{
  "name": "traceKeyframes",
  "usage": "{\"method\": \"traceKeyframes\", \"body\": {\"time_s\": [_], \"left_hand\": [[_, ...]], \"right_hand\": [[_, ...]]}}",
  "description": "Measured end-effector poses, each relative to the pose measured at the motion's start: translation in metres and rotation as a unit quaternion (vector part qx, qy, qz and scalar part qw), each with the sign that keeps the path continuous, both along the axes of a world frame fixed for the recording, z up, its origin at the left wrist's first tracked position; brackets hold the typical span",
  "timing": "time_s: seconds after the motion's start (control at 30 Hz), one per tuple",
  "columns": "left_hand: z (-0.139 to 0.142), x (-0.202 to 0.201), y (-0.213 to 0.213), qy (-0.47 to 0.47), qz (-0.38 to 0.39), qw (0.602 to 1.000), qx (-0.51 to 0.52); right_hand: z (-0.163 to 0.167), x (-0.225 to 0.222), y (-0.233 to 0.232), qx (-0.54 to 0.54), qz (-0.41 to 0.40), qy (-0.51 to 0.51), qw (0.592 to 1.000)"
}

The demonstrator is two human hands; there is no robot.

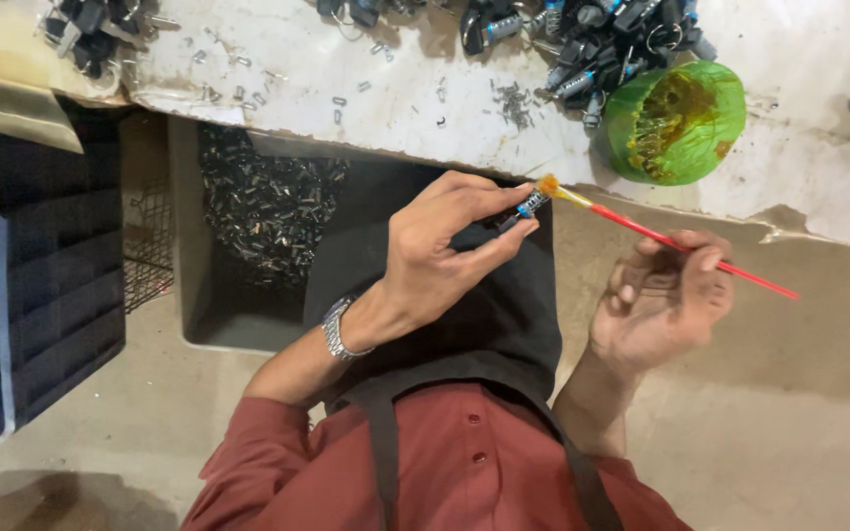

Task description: The person picks small metal lock plug components one at a time from a pile on the workbench, brushes a yellow grease-like substance onto each part using a long-handled brush dipped in a green cup, manipulates the part by hand, and places finished pieces into a bin below the bench. Around the midpoint the person wipes their hands with a cloth before resuming.

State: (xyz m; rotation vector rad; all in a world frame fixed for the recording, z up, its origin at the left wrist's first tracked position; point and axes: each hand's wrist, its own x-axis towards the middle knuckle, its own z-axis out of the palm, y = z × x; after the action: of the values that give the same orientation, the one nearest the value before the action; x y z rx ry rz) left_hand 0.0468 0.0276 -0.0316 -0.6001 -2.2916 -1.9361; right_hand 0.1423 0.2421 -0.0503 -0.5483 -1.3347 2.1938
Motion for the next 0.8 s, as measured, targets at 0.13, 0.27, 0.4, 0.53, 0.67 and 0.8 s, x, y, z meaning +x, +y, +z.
{"method": "traceKeyframes", "body": {"time_s": [0.13, 0.27, 0.4, 0.53, 0.67, 0.8], "left_hand": [[-0.001, 0.0, 0.003, -0.002, 0.005, 1.0, 0.003], [-0.003, 0.002, 0.006, -0.006, 0.005, 1.0, -0.001], [-0.002, 0.001, 0.005, 0.006, 0.027, 1.0, 0.01], [0.0, 0.0, -0.01, 0.003, 0.042, 0.999, -0.011], [0.001, 0.008, -0.037, 0.033, 0.161, 0.977, -0.135], [0.002, 0.011, -0.042, 0.053, 0.215, 0.952, -0.21]], "right_hand": [[-0.001, -0.001, -0.001, -0.048, -0.032, 0.011, 0.998], [-0.005, 0.004, -0.007, -0.033, -0.02, 0.011, 0.999], [-0.008, 0.007, -0.008, -0.031, -0.066, -0.03, 0.997], [-0.001, 0.001, 0.012, 0.021, -0.126, 0.018, 0.992], [0.002, -0.019, 0.03, 0.201, -0.129, 0.011, 0.971], [0.004, -0.032, 0.026, 0.252, -0.038, -0.043, 0.966]]}}
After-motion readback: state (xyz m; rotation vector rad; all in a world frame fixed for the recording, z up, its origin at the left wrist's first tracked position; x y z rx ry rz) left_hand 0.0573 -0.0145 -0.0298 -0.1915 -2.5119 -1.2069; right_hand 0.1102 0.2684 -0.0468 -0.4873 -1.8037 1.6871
